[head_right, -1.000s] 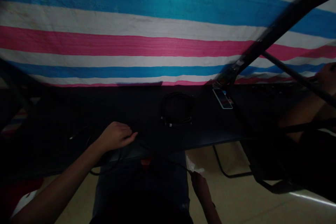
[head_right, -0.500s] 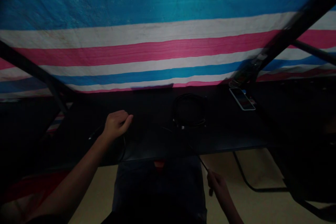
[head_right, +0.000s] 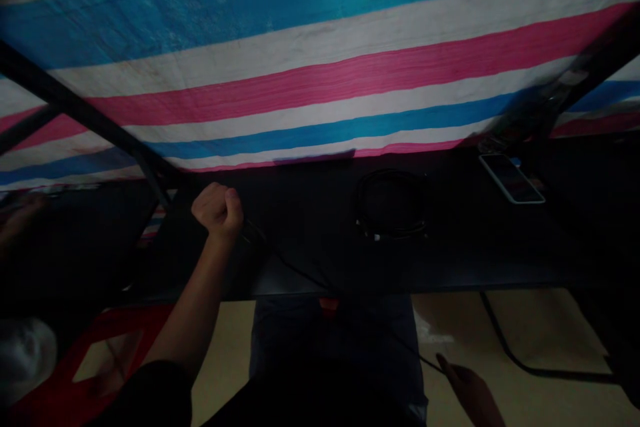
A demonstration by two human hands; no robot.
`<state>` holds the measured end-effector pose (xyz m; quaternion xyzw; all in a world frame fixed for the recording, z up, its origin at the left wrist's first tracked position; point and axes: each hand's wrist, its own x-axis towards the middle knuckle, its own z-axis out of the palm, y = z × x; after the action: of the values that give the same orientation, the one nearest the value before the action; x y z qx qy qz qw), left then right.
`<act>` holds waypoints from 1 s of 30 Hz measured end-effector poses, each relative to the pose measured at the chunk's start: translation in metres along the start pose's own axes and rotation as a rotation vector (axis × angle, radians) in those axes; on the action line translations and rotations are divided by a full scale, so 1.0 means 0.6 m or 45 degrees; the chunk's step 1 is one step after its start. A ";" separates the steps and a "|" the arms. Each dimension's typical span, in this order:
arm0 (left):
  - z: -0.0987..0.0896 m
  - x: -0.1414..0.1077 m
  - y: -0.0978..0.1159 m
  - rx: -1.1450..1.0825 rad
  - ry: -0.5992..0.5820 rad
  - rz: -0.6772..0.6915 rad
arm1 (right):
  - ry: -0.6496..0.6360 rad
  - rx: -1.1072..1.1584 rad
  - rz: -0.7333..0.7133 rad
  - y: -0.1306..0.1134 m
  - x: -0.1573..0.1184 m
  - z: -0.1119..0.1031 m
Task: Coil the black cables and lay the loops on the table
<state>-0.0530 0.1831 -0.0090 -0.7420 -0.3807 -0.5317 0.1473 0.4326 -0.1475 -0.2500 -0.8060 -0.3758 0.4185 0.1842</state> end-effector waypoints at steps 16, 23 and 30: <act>-0.008 0.020 -0.045 0.205 0.141 -0.292 | 0.097 -0.103 -0.059 -0.082 -0.038 -0.017; -0.011 0.022 -0.080 0.205 0.168 -0.408 | -0.495 0.775 0.023 -0.167 -0.050 -0.040; -0.012 0.014 -0.069 0.131 0.161 -0.497 | -0.107 0.323 -0.031 -0.056 0.010 0.002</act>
<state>-0.0867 0.2098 -0.0064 -0.6109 -0.5338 -0.5755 0.1029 0.4188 -0.1210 -0.2332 -0.7534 -0.3370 0.4937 0.2741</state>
